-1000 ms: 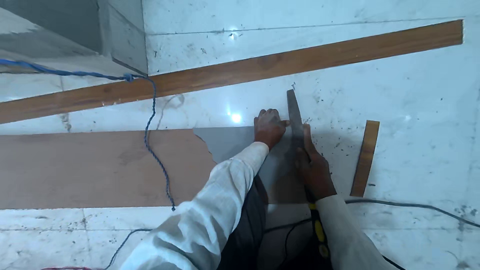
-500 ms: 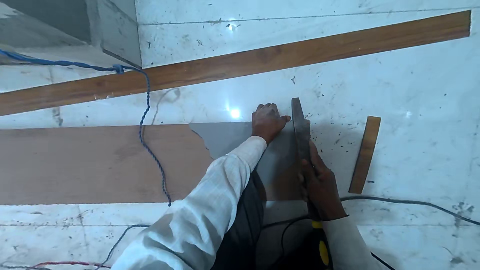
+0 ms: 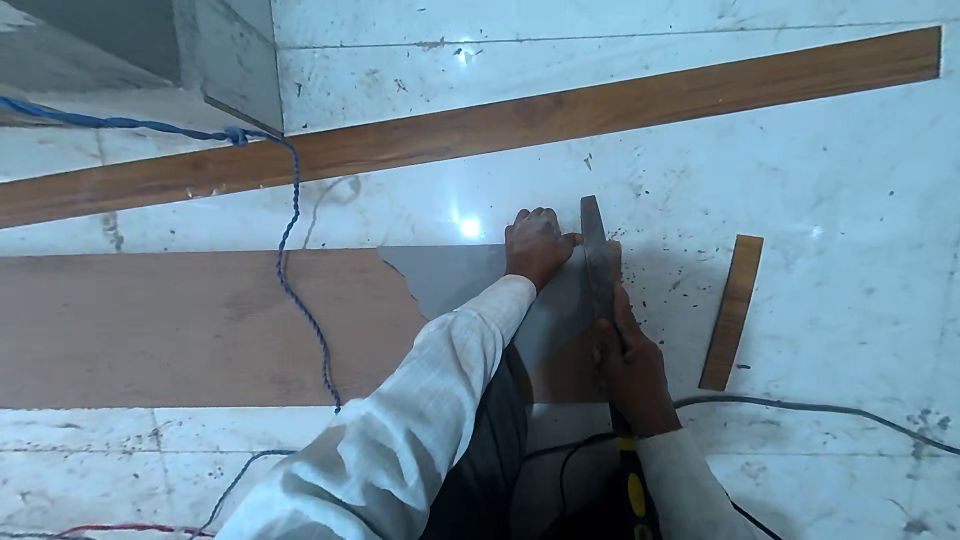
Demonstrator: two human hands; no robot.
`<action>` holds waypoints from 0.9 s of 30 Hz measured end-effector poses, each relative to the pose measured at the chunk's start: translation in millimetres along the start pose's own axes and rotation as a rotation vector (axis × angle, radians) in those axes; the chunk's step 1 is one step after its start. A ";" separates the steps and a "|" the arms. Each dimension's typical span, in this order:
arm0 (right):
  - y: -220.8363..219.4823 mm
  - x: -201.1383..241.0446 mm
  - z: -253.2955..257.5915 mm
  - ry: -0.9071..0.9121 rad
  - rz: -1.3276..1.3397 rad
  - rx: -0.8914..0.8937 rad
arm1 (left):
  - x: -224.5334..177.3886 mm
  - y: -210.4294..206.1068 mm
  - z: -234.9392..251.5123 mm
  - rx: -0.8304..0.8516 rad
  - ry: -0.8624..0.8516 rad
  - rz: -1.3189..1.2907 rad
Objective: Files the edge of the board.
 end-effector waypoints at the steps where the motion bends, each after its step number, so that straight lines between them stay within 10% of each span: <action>1: -1.0 3.5 3.7 0.011 -0.036 -0.007 | 0.1 -0.1 0.2 0.003 -0.001 0.000; 14: 2.5 25.0 30.7 0.097 -0.176 -0.061 | -1.2 -2.5 -3.3 -0.026 -0.036 0.003; 27: 80.0 -22.5 -111.9 0.035 0.626 -0.270 | 4.0 8.9 -10.3 -0.058 -0.084 -0.078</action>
Point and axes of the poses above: each hand's wrist, its own z-axis towards the middle knuckle, its own y-axis out of the back of the hand, x = y × z, the point moved 3 cm from there along z, towards the middle knuckle, and after that the axes turned 8 degrees about -y, right-handed, at the moved point
